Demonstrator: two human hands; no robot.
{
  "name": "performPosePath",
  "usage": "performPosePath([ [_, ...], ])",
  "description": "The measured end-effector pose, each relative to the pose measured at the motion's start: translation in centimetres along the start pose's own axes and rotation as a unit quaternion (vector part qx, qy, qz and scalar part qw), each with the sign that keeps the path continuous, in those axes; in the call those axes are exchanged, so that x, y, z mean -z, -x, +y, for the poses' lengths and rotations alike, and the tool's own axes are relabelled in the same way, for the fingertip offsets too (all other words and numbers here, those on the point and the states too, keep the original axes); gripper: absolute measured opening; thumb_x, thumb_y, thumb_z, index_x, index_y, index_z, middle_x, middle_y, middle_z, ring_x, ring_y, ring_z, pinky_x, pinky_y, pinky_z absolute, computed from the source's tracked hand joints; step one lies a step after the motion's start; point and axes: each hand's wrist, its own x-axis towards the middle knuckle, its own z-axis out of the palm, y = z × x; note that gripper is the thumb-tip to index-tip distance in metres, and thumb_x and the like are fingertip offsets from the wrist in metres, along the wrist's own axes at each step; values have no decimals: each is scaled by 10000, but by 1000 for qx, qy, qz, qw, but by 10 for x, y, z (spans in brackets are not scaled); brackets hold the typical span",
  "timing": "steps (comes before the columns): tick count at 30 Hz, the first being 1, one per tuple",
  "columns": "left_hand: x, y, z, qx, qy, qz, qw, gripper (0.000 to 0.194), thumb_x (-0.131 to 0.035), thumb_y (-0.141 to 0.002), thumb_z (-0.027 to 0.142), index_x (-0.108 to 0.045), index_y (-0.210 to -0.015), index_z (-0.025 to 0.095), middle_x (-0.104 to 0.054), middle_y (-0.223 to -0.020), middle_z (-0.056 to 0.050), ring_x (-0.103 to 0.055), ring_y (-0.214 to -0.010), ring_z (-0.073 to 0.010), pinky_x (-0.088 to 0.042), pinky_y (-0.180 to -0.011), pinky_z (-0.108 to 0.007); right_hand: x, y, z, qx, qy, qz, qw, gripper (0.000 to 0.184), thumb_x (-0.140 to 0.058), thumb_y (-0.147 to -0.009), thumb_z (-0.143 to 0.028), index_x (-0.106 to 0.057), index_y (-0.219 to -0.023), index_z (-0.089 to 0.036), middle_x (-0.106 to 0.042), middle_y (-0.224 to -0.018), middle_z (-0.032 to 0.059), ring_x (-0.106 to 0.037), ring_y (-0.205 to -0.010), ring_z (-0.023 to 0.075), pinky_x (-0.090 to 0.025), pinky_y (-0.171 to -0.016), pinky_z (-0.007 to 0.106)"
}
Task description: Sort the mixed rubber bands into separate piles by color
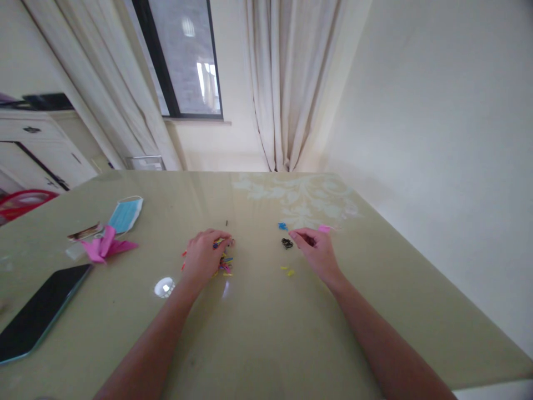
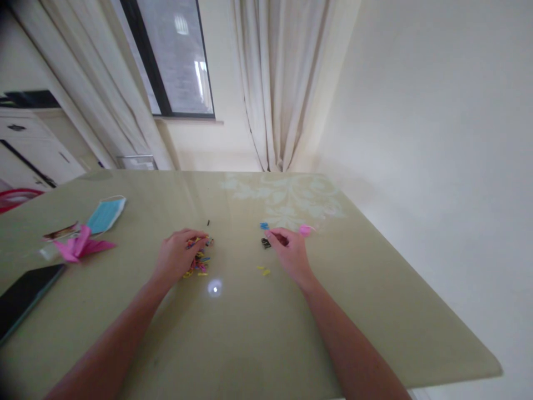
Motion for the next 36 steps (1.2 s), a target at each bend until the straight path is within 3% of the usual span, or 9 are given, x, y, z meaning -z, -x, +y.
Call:
performPosePath([
  [6, -1, 3, 15, -44, 156, -5, 987, 262, -603, -939, 364, -819, -1016, 238, -813, -977, -58, -748, -885, -229, -583, -820, -346, -5, 5, -5, 10, 9, -19, 1000, 310, -698, -910, -461, -819, -887, -177, -710, -699, 43, -526, -591, 150, -377, -554, 273],
  [12, -11, 26, 53, -134, 224, -38, 965, 184, -678, -953, 367, -807, -992, 242, -829, -936, -28, -763, -852, -194, -593, -842, -308, -21, 21, -23, 16, -16, -142, 990, 331, -750, -898, -487, -804, -1063, -206, -672, -729, 14, -502, -582, 128, -379, -548, 257],
  [15, -15, 34, 62, -169, 223, -50, 959, 191, -656, -982, 373, -807, -980, 256, -827, -922, -24, -759, -847, -191, -590, -818, -303, -26, 26, -27, 28, -13, -175, 984, 318, -730, -918, -518, -802, -967, -212, -672, -756, 23, -510, -613, 133, -380, -563, 261],
  [26, -23, 41, 63, -197, 196, -64, 958, 131, -668, -985, 295, -786, -1020, 247, -801, -920, -19, -732, -851, -170, -556, -808, -276, -23, 26, -30, 21, 2, -196, 980, 228, -707, -911, -394, -764, -854, -181, -630, -693, 7, -485, -611, 127, -352, -565, 263],
  [30, -22, 37, 58, -196, 175, -66, 963, 162, -661, -985, 332, -769, -1065, 240, -797, -957, -37, -732, -894, -190, -564, -844, -309, -12, 21, -33, -4, -56, -187, 981, 239, -766, -856, -424, -746, -825, -188, -594, -648, -10, -472, -582, 125, -354, -546, 262],
  [33, -19, 26, 43, -166, 109, -63, 978, 188, -637, -987, 343, -758, -1083, 236, -787, -1049, -64, -721, -997, -230, -552, -939, -375, 4, 16, -35, -9, -159, -150, 976, 276, -825, -806, -479, -752, -804, -213, -644, -708, 11, -536, -636, 149, -421, -583, 279],
  [36, -14, 15, 25, -122, -33, -74, 989, 210, -600, -989, 306, -755, -1101, 220, -757, -1136, -96, -683, -1089, -287, -506, -1004, -444, 18, 14, -40, 29, -226, -100, 968, 254, -870, -775, -480, -762, -763, -250, -642, -711, 14, -547, -668, 165, -444, -610, 298],
])
